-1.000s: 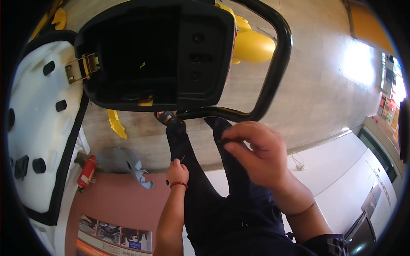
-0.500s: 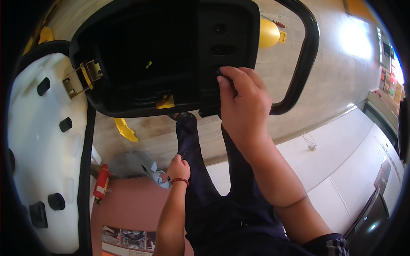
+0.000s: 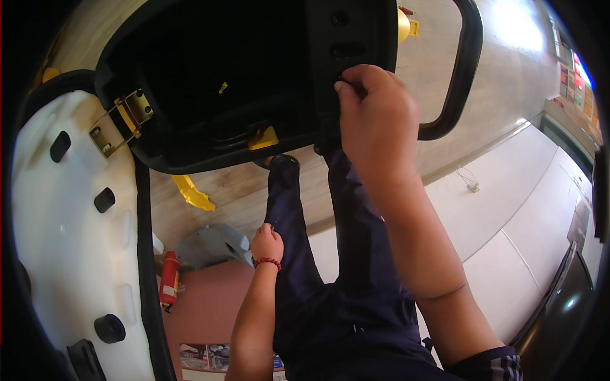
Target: Removing and reinstalling screws in the storage compartment of a motorcycle.
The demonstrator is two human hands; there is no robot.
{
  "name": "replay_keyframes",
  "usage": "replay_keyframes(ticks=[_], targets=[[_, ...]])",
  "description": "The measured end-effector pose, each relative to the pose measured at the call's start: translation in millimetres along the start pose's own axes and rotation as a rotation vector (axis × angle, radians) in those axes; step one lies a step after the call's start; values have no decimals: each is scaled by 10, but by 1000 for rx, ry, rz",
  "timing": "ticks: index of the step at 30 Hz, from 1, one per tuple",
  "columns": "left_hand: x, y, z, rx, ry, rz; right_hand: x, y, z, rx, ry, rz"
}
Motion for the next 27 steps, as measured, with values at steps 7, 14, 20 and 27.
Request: replay_keyframes(ticks=[7,14,20,27], targets=[[123,-43,-25,-30,22,-20,8,31,-3,6,41,-16],[73,-53,-27,-11,22,-21,16,35,-8,-1,60,-64],[83,-60,-54,-17,42,-34,-27,59,-6,-43,-2,-79],[26,-64,-55,-24,56,-22,-43,27,-23,-87,-37,-45]])
Point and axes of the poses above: each hand's wrist, its own y-axis away from the middle knuckle, its own z-axis out of the back of the hand, x = y × z, the point moved 5 cm from there along -y, towards the middle knuckle, and after that the axes turned 4 degrees about y, right-handed, at the moved point
